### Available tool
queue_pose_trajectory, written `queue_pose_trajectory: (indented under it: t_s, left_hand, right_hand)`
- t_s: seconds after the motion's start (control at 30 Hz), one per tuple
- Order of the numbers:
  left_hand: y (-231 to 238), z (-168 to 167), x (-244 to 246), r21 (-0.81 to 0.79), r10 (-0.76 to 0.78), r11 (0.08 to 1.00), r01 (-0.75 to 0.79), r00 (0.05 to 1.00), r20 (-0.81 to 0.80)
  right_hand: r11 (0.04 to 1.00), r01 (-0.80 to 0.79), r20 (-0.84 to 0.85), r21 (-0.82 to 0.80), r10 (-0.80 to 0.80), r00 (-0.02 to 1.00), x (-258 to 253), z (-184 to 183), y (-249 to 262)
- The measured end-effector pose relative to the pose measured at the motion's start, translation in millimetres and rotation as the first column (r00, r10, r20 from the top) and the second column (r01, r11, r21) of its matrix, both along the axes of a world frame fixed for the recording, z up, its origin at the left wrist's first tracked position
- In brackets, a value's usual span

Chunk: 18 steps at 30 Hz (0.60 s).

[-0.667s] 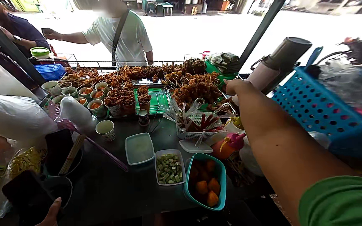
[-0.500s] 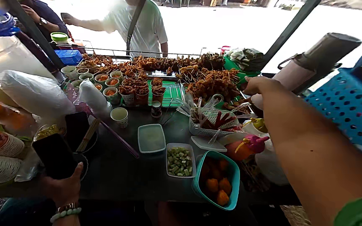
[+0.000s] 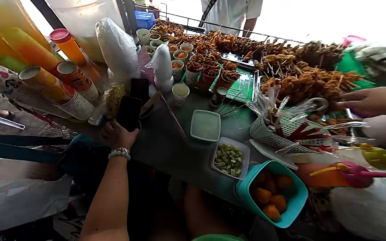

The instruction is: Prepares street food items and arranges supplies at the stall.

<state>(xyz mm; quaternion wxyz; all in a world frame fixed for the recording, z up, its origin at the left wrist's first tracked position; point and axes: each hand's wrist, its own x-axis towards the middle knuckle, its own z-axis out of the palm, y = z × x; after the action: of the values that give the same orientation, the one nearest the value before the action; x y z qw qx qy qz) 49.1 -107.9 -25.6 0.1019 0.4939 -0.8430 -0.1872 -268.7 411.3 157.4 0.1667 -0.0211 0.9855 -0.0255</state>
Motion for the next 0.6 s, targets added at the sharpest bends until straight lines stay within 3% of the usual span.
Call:
queue_pose_trajectory:
  t_s: [0.1,0.2,0.33,0.4,0.5,0.6]
  left_hand:
    - [-5,1,7,0.033,-0.019,0.999,0.019,1.000,0.002]
    - [-3,-1,12,0.049,-0.009,0.999,0.012,0.998,-0.065]
    - [4,-5,15,0.041,0.012,0.999,-0.008,0.993,-0.117]
    - [8,-8,17,0.021,0.034,0.999,-0.032,0.992,-0.118]
    - [21,-15,24,-0.084,0.024,0.996,-0.043,0.975,-0.220]
    - [56,-26,28,-0.286,-0.242,0.949,0.136,0.893,-0.379]
  right_hand:
    - [0.968,-0.206,-0.086,-0.146,0.195,0.977,26,-2,-18]
    - [0.841,-0.471,-0.165,-0.266,0.442,0.882,76,-4,-53]
    - [0.671,-0.688,0.016,-0.277,0.719,0.695,133,-50,-117]
    - [0.665,-0.724,0.140,-0.183,0.747,0.650,146,-86,-152]
    - [0.660,-0.745,0.057,-0.091,0.751,0.658,158,-136,-195]
    - [0.680,-0.728,-0.025,-0.087,0.729,0.684,167,-156,-230]
